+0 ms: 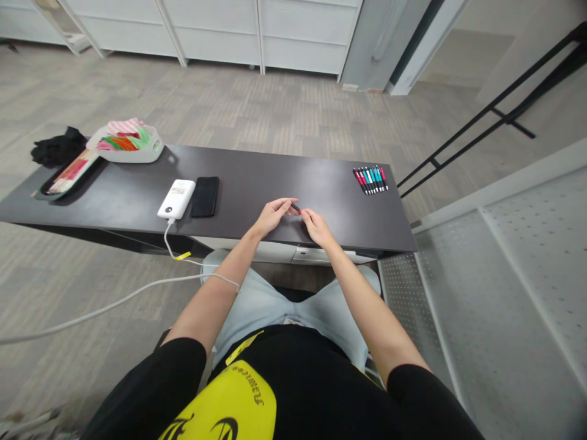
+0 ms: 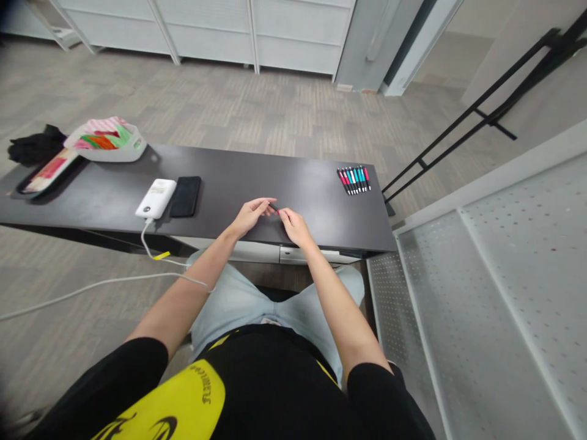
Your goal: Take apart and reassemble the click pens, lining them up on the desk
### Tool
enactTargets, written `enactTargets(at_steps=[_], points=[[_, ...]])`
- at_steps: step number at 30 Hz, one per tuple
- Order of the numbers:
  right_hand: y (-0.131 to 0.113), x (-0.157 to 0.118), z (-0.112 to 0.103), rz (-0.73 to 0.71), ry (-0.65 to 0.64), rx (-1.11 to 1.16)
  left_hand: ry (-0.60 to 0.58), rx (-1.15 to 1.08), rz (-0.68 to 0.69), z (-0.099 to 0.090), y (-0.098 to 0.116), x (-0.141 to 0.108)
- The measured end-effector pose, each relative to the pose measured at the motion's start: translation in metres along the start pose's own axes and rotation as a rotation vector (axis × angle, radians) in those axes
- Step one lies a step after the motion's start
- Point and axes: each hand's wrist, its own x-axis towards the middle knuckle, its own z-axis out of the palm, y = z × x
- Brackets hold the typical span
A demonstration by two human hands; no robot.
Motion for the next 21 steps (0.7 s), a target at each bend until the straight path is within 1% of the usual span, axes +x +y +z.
enactTargets(at_steps=[4,9,14,18,21], points=[[-0.004,0.000,-0.003,0.008,0.021,0.024,0.049,-0.041,0.066,0.006,-0.005,0.004],[-0.009,0.002,-0.003,-0.021,0.026,0.045,0.153,-0.036,0.134,0.007,-0.013,0.004],[-0.009,0.006,0.000,-0.035,0.069,0.052,0.247,-0.029,0.172,0.016,-0.018,0.005],[-0.006,0.008,0.004,-0.050,0.118,0.041,0.286,-0.052,0.195,0.023,-0.018,0.006],[-0.003,0.009,0.008,-0.067,0.148,0.039,0.301,-0.065,0.190,0.026,-0.016,0.006]])
